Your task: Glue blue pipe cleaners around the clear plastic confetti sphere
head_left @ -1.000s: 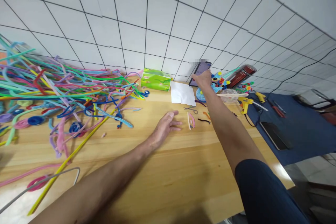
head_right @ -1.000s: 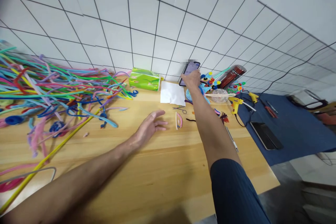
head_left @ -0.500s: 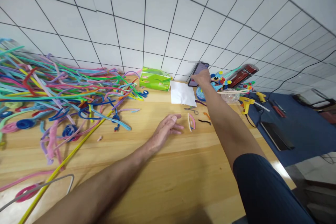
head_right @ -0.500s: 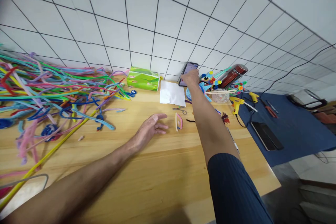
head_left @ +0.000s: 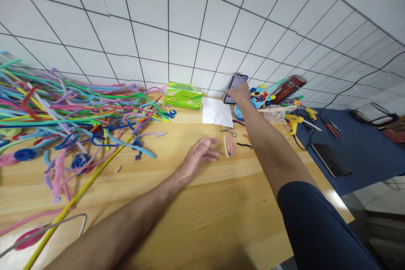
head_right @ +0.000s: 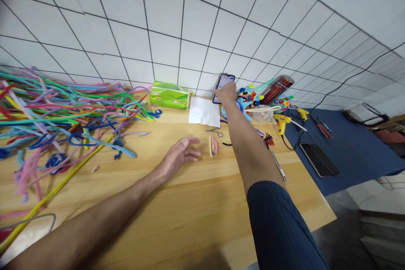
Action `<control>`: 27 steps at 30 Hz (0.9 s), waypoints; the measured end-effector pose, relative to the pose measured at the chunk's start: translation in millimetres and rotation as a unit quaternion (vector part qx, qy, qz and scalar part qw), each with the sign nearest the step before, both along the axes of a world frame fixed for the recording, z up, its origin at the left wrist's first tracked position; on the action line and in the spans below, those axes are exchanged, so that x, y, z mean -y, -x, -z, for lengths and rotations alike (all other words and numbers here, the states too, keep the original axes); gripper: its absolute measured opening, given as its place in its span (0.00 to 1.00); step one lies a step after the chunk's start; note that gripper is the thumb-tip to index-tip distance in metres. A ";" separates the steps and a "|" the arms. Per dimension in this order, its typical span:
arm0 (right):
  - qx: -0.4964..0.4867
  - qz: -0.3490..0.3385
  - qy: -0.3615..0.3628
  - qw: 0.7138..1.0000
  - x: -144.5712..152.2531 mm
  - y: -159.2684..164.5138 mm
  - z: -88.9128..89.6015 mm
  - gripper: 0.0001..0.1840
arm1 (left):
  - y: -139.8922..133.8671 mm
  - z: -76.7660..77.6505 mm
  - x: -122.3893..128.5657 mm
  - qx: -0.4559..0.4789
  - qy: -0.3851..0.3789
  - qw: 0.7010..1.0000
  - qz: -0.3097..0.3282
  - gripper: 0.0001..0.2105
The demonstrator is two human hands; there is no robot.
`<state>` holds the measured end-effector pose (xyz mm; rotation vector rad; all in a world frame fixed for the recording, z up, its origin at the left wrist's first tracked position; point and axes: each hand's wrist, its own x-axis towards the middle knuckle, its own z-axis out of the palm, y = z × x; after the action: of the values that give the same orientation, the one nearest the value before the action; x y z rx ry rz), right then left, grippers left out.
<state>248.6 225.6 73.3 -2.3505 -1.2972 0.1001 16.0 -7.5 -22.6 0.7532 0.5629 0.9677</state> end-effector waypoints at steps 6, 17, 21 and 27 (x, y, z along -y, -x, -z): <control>-0.005 -0.010 0.005 1.000 1.0 2.2 -1.7 0.54 | 0.9 0.7 0.6 -0.001 -0.006 1.000 0.005 0.27; -0.003 -0.193 -0.152 0.969 106.7 -5.9 -44.2 0.39 | 3.6 3.2 -3.1 -0.009 -0.008 1.000 0.011 0.25; -0.062 -0.318 -0.127 0.938 218.7 3.4 -19.2 0.23 | 4.5 5.2 -3.8 -0.008 -0.010 1.000 0.019 0.26; -0.083 -0.409 -0.061 0.907 323.8 11.7 54.3 0.16 | 9.0 1.0 -6.8 -0.020 0.009 0.998 0.052 0.25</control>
<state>236.9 -98.2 19.1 -1.5107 -2.0330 0.4479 7.0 -0.7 -23.5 0.7793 0.5609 0.8526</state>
